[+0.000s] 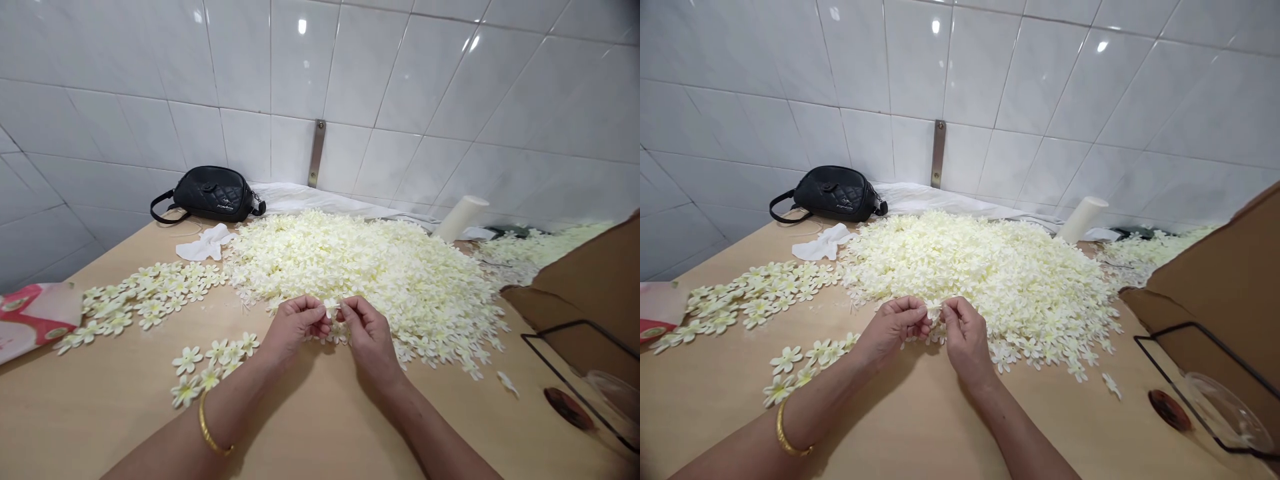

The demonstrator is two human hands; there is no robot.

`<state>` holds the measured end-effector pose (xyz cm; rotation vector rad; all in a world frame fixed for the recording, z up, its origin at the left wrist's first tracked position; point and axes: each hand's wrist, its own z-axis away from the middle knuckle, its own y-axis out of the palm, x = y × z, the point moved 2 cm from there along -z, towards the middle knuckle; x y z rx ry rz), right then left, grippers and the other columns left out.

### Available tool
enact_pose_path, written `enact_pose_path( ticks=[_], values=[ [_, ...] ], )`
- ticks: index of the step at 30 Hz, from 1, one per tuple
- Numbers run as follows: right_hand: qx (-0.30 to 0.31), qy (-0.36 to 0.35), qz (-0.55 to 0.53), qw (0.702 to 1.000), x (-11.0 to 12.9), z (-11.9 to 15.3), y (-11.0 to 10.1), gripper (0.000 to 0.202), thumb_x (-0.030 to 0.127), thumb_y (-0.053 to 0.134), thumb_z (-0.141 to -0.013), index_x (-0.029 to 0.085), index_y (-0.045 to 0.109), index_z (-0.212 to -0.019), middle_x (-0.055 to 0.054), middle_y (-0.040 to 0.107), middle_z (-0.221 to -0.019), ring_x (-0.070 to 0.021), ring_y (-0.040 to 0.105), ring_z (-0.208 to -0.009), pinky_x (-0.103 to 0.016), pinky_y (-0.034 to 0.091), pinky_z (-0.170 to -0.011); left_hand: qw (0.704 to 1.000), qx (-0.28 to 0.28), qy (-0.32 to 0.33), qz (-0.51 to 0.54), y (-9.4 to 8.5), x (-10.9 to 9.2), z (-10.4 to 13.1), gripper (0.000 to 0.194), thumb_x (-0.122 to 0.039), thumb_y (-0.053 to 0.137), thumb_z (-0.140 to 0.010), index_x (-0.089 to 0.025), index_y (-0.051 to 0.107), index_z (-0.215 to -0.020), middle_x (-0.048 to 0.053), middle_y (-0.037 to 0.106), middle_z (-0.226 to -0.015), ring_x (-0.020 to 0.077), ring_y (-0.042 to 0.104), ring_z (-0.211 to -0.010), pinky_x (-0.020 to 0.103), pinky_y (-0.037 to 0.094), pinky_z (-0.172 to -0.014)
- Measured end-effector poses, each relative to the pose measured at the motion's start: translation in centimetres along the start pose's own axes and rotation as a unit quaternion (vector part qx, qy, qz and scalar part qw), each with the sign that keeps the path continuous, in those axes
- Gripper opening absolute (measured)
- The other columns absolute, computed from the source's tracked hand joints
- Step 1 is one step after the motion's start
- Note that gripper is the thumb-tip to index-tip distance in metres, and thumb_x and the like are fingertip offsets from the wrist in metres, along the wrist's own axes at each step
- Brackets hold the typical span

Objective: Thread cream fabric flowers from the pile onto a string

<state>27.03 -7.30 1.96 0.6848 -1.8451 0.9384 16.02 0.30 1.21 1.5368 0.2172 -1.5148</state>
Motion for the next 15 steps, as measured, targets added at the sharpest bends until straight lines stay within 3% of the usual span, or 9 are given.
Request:
enact_pose_path(
  ticks=[2, 5, 8, 11, 15],
  values=[
    [-0.035, -0.049, 0.062, 0.996, 0.2, 0.1, -0.1, 0.013, 0.025, 0.041, -0.083, 0.019, 0.050, -0.076, 0.000, 0.052, -0.068, -0.0141, 0.047, -0.065, -0.025, 0.036, -0.060, 1.000, -0.008, 0.003, 0.005, -0.1, 0.0, -0.1, 0.019, -0.028, 0.068, -0.061, -0.013, 0.057, -0.064, 0.001, 0.059, -0.055, 0.0094, 0.053, -0.050, 0.023, 0.042, -0.054],
    [-0.072, -0.191, 0.160, 0.966, 0.9, 0.6, 0.0, 0.009, 0.016, 0.041, -0.082, 0.018, 0.049, -0.085, -0.004, 0.052, -0.076, -0.0164, 0.047, -0.072, -0.029, 0.036, -0.065, 0.999, -0.039, 0.025, -0.016, -0.2, -0.2, -0.1, 0.019, -0.028, 0.067, -0.062, -0.013, 0.056, -0.063, 0.001, 0.058, -0.053, 0.0078, 0.049, -0.045, 0.021, 0.037, -0.049],
    [-0.027, -0.307, 0.234, 0.922, 1.5, 1.4, 0.7, 0.016, 0.008, 0.038, -0.079, 0.018, 0.050, -0.081, -0.005, 0.051, -0.071, -0.0172, 0.045, -0.068, -0.030, 0.035, -0.062, 0.992, -0.071, 0.068, -0.075, -0.1, -0.9, 0.0, 0.020, -0.029, 0.064, -0.064, -0.013, 0.054, -0.058, -0.001, 0.055, -0.051, 0.0050, 0.040, -0.040, 0.019, 0.029, -0.043],
    [0.030, -0.363, 0.274, 0.890, 1.5, 2.1, 1.8, 0.018, 0.004, 0.037, -0.074, 0.017, 0.049, -0.072, -0.005, 0.050, -0.065, -0.0168, 0.043, -0.062, -0.030, 0.033, -0.057, 0.980, -0.100, 0.103, -0.135, 0.2, -2.0, 0.0, 0.019, -0.028, 0.062, -0.066, -0.013, 0.054, -0.056, -0.002, 0.053, -0.050, 0.0039, 0.035, -0.040, 0.018, 0.024, -0.042],
    [0.059, -0.444, 0.261, 0.855, 0.9, 2.6, 3.5, 0.012, 0.008, 0.038, -0.067, 0.017, 0.046, -0.063, -0.004, 0.049, -0.059, -0.0165, 0.042, -0.055, -0.029, 0.031, -0.051, 0.960, -0.112, 0.146, -0.209, 0.6, -4.1, -0.7, 0.016, -0.023, 0.063, -0.065, -0.013, 0.055, -0.056, -0.003, 0.051, -0.050, 0.0044, 0.037, -0.046, 0.017, 0.027, -0.046]
  ],
)
